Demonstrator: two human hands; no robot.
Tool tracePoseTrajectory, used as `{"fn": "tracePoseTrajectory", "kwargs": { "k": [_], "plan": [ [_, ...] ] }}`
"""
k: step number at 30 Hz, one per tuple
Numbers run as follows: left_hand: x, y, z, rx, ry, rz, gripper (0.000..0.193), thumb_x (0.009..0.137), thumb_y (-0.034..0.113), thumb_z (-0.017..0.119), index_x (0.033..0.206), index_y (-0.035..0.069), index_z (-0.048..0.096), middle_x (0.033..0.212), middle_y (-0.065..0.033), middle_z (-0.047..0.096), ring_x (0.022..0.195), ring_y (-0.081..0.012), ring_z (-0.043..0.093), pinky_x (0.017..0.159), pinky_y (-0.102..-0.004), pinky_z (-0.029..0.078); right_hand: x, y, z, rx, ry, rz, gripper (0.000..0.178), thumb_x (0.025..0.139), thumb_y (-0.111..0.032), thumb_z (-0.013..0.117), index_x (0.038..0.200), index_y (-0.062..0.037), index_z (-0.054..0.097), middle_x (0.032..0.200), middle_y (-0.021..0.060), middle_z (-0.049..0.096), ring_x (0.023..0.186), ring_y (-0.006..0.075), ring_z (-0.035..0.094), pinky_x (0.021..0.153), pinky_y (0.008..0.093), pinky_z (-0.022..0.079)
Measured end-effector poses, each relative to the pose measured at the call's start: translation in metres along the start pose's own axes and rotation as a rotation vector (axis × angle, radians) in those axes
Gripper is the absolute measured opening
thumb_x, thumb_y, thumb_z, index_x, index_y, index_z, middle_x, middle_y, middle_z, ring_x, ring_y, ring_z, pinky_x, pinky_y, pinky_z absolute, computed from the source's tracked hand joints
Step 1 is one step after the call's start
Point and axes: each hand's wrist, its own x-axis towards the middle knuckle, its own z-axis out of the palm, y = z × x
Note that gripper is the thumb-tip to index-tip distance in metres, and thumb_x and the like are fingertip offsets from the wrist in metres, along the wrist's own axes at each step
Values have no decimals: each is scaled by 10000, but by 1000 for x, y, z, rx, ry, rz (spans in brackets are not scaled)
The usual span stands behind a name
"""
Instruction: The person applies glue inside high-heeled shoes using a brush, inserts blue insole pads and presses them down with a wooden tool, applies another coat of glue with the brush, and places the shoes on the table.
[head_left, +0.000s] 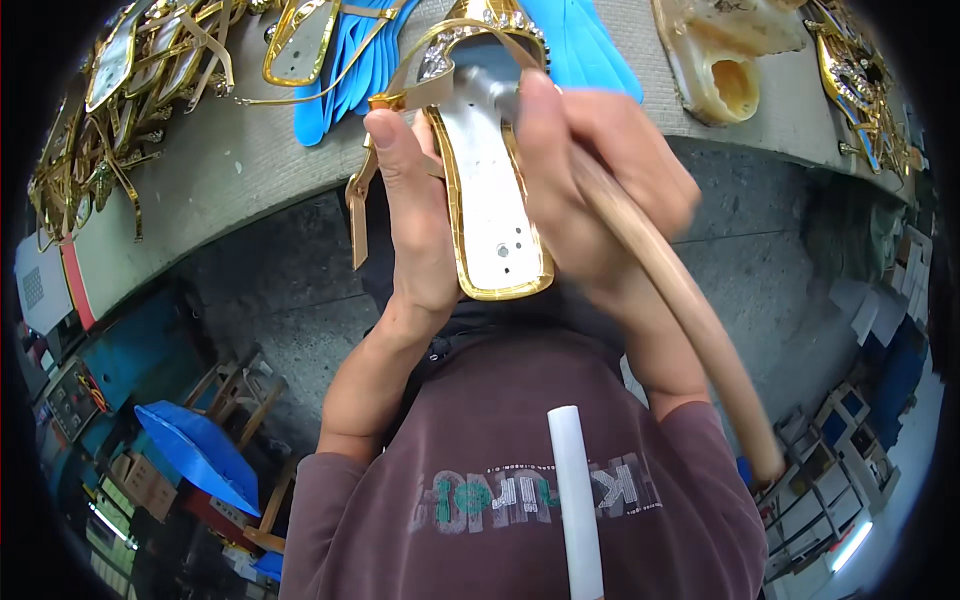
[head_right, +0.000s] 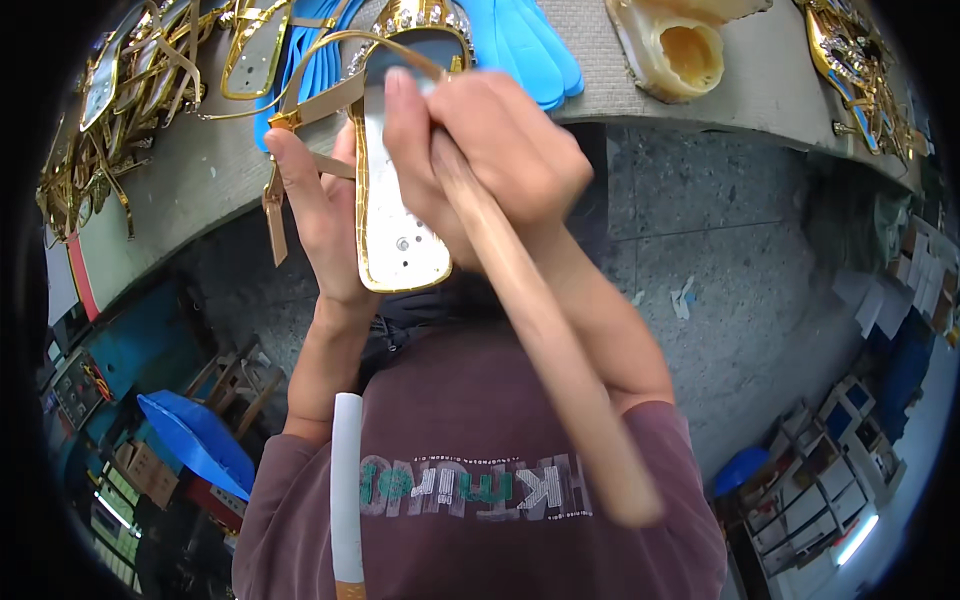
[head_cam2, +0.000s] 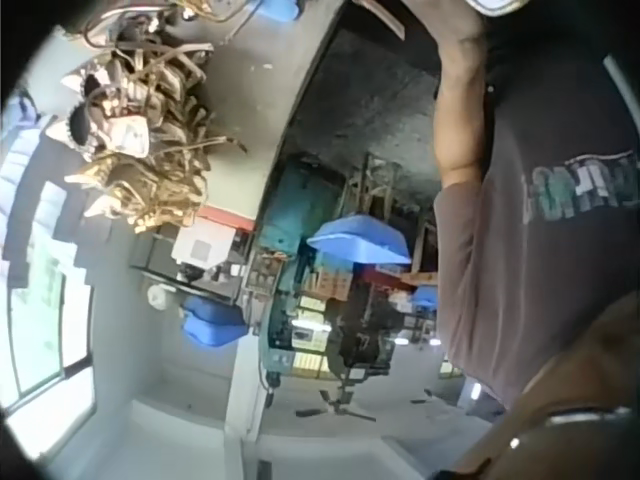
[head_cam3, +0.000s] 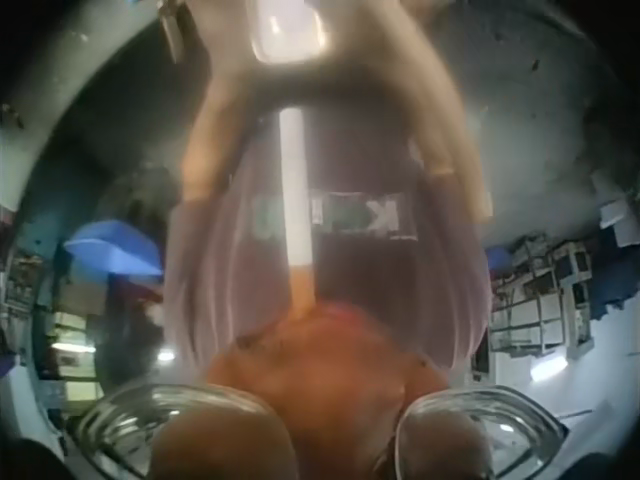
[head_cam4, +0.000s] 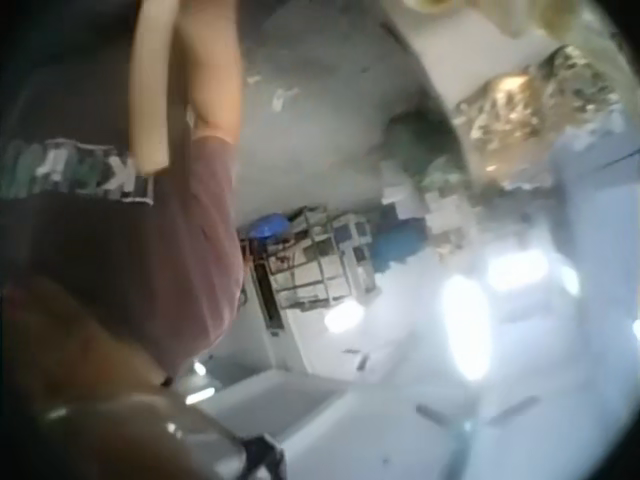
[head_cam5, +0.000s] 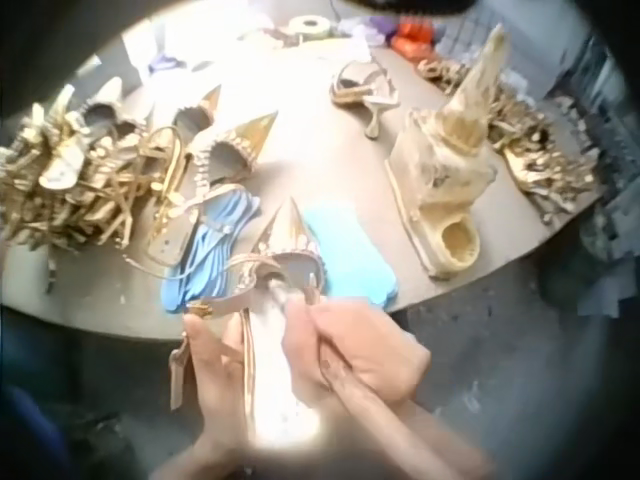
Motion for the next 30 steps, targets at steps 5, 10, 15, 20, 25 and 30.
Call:
{"fn": "tracePoseTrajectory", "kwargs": {
  "k": [5, 10, 15, 20, 25, 30],
  "plan": [
    [-7, 1, -12, -41, 21, -117, 987, 908, 807, 218, 1365, -38, 445, 1030, -38, 622, 816, -90, 583, 700, -224, 477, 11, 3, 11, 267, -65, 508, 235, 900, -58, 679, 676, 10, 649, 530, 28, 605, 480, 38, 535, 437, 205, 409],
    [-5, 0, -21, -218, 73, -177, 1045, 856, 853, 276, 1376, -40, 434, 1049, -47, 640, 826, -94, 625, 700, -219, 510, 11, 9, 8, 293, -74, 350, 250, 893, -52, 681, 656, 11, 634, 560, 21, 623, 468, 37, 535, 436, 211, 407],
    [-5, 0, -20, -168, 80, -168, 1064, 840, 866, 288, 1383, -40, 421, 1029, -50, 646, 794, -97, 638, 686, -224, 526, 25, -7, -4, 486, -126, 782, 274, 907, -96, 680, 658, 9, 637, 549, 29, 619, 452, 51, 552, 409, 209, 410],
    [-4, -2, -25, 22, 22, -128, 1107, 820, 882, 294, 1418, -47, 369, 1039, -54, 645, 788, -79, 653, 668, -213, 551, 23, -6, -8, 391, -120, 731, 272, 915, -81, 670, 660, 5, 628, 544, 31, 608, 446, 55, 546, 413, 205, 412],
    [0, 3, -23, 147, 15, -69, 1126, 823, 880, 284, 1449, -54, 332, 1065, -61, 648, 811, -73, 657, 684, -217, 559, 23, -6, -13, 429, -89, 677, 284, 917, -81, 674, 654, 13, 619, 529, 35, 595, 430, 63, 527, 408, 202, 406],
    [4, 9, -26, 209, -12, -83, 1120, 829, 881, 253, 1427, -59, 373, 1054, -61, 654, 790, -70, 656, 663, -207, 554, 26, -17, -24, 381, -104, 700, 290, 919, -91, 677, 653, 6, 613, 524, 39, 593, 427, 66, 527, 408, 202, 406]
  ]
}}
